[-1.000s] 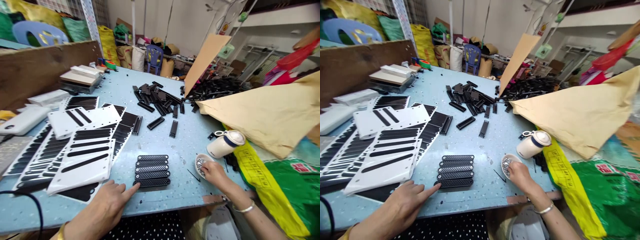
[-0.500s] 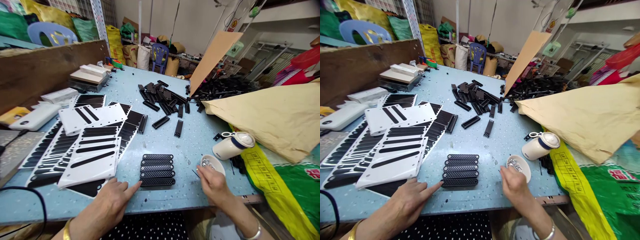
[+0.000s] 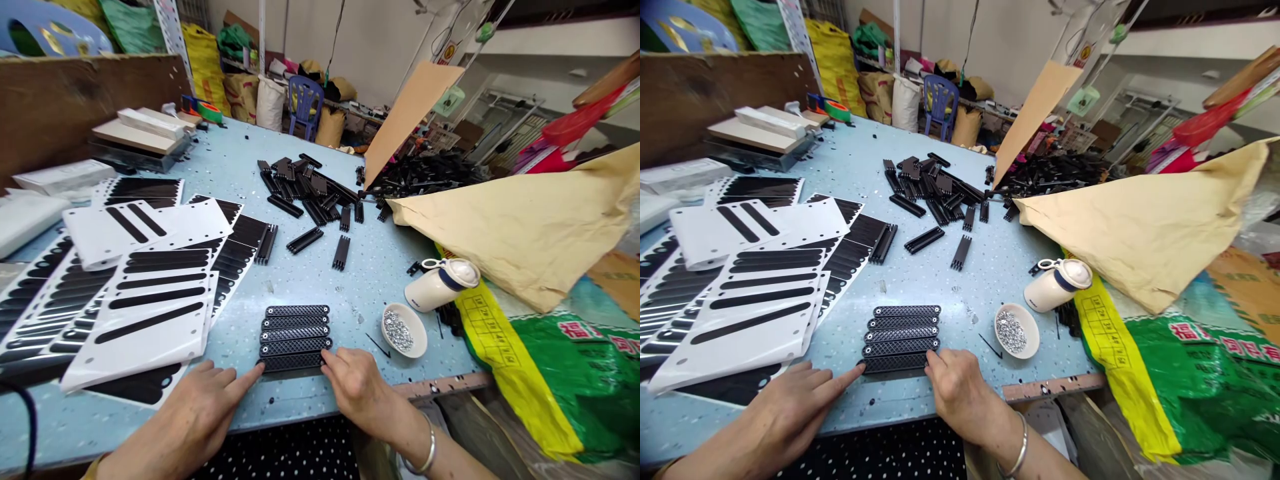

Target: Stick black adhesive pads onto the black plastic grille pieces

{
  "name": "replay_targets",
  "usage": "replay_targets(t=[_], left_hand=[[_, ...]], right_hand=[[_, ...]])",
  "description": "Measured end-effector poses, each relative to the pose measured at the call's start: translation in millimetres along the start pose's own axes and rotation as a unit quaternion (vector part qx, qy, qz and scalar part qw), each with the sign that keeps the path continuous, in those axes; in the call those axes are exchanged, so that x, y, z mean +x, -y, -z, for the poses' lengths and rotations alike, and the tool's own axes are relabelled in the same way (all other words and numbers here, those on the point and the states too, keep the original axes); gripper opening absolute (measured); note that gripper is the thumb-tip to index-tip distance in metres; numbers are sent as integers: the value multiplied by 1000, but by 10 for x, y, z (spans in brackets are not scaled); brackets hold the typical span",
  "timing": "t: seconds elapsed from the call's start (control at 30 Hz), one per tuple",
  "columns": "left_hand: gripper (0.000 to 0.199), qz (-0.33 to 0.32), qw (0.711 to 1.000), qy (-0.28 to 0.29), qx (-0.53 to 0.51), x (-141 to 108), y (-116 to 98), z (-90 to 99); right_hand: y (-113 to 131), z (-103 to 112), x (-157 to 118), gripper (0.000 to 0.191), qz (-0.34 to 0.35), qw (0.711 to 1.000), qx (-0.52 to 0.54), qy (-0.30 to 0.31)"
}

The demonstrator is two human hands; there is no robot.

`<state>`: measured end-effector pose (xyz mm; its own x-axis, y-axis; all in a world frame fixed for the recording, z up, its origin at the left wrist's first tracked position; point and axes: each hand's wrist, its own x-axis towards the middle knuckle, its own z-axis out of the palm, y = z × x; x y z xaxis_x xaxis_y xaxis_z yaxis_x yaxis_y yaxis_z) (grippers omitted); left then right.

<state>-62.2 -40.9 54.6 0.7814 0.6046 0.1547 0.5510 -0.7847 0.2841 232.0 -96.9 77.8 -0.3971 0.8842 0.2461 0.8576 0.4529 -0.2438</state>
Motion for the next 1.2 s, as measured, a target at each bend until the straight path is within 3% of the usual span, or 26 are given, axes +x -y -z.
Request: replay_targets(t=[0.2, 0.3, 0.5, 0.73, 0.9, 1.0, 1.13, 1.2], left_hand=[[60, -11, 1000, -18, -15, -46, 56, -77], [59, -16, 1000, -21, -13, -44, 69, -80], [60, -18, 999, -26, -17, -40, 68, -81], [62, -18, 999, -34, -20, -49, 74, -111], [59, -14, 999, -15, -31, -35, 73, -91], [57, -19, 999, -15, -41, -21, 82, -100], [58, -19, 999, -27, -43, -28, 103, -112], [60, -15, 999, -31, -41, -41, 107, -107]], right_hand=[[-25, -88, -9, 23, -37, 992, 80, -91], [-18, -107, 12, 25, -39, 989, 96, -107], [-25, -157, -83, 37, 23, 996, -2, -82], [-71, -10, -264, 60, 67, 994, -74, 54], [-126, 115, -248, 63, 68, 988, -98, 98], [-123, 64, -260, 66, 76, 990, -79, 93], [-95, -61, -320, 76, 69, 995, -61, 34], [-63, -82, -350, 83, 66, 995, -69, 41]])
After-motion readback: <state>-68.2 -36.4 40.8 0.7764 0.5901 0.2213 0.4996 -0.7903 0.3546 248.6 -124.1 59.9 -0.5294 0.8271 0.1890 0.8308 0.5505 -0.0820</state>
